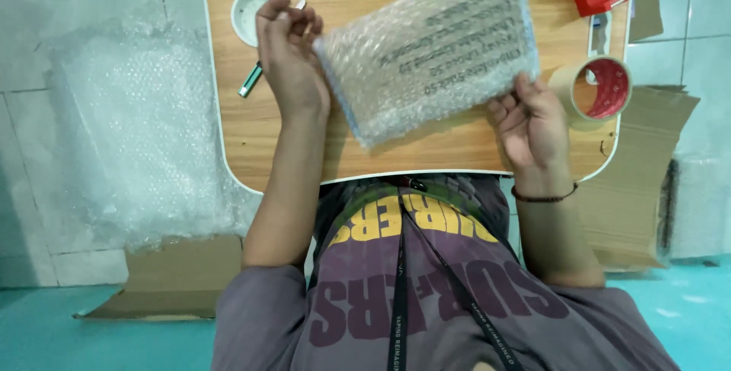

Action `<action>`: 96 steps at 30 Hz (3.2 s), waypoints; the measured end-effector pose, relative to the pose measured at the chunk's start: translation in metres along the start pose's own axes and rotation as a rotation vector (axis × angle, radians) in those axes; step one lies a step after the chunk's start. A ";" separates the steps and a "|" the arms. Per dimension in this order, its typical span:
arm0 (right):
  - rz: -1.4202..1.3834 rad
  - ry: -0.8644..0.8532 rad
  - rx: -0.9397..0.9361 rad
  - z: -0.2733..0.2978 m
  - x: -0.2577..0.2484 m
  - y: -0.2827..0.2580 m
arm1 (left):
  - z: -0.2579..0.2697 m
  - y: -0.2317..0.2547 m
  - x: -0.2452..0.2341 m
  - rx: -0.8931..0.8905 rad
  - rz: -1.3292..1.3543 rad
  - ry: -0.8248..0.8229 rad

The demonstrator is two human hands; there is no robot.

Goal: Wrapping a chocolate box in bubble wrap and securing it with adhesive tape using a dispenser.

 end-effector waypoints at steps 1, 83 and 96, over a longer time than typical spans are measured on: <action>-0.077 0.007 0.002 0.001 -0.010 0.004 | 0.003 -0.004 0.004 -0.068 -0.065 0.014; 1.625 -0.753 -0.396 -0.025 0.146 -0.069 | 0.050 0.052 0.073 0.146 -0.674 -0.605; 1.637 -0.688 -0.346 -0.029 0.134 -0.034 | 0.035 0.034 0.048 0.072 -1.096 -0.352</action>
Point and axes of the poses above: each hand's wrist, its own z-axis away from the middle knuckle, its own x-axis out of the palm, y = z × x, the point moved 10 cm from there along -z, towards the middle knuckle, and after that the axes turned 1 degree about -y, right-handed, at the moved point
